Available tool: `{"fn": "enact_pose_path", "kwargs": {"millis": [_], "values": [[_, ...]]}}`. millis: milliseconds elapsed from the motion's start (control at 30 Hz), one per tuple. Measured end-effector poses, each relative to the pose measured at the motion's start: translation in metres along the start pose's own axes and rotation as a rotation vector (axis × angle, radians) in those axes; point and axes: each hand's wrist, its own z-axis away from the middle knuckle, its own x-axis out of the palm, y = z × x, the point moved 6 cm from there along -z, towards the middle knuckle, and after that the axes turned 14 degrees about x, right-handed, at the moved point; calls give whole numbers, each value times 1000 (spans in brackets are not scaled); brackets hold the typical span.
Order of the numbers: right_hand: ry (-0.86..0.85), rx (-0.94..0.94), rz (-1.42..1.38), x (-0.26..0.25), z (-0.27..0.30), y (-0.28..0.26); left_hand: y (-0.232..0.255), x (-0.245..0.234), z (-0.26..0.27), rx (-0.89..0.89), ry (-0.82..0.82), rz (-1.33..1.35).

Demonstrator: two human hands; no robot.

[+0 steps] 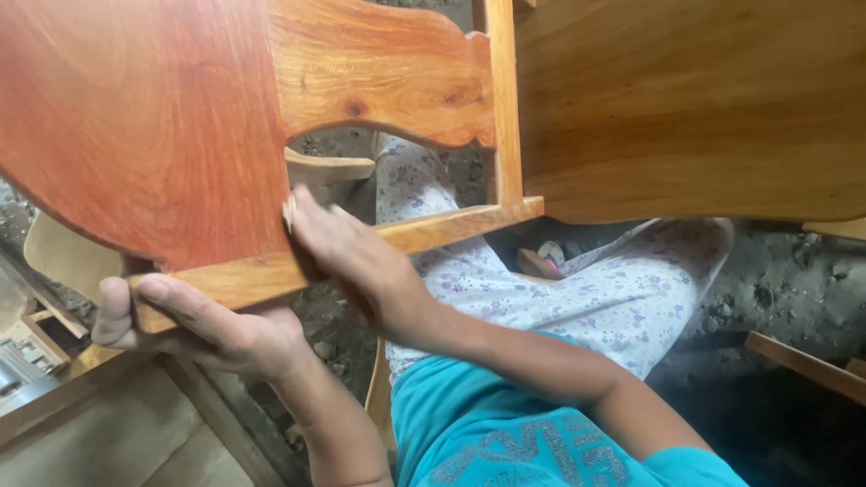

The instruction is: The person manually sands the wooden frame of a chair using sandpaper.

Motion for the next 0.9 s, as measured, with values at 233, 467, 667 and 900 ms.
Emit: {"fn": "enact_pose_path", "kwargs": {"millis": [233, 467, 667, 900], "values": [[185, -60, -23, -3, -28, 0, -7, -11, 4, 16, -75, 39], [43, -13, 55, 2, -6, -3, -14, -21, 11, -40, 11, -90], [-35, -75, 136, -20, 10, 12, -10, -16, 4, -23, 6, -131], [7, -41, 154, -41, 17, 28, -13, -15, 2, -272, 390, 179]]}}
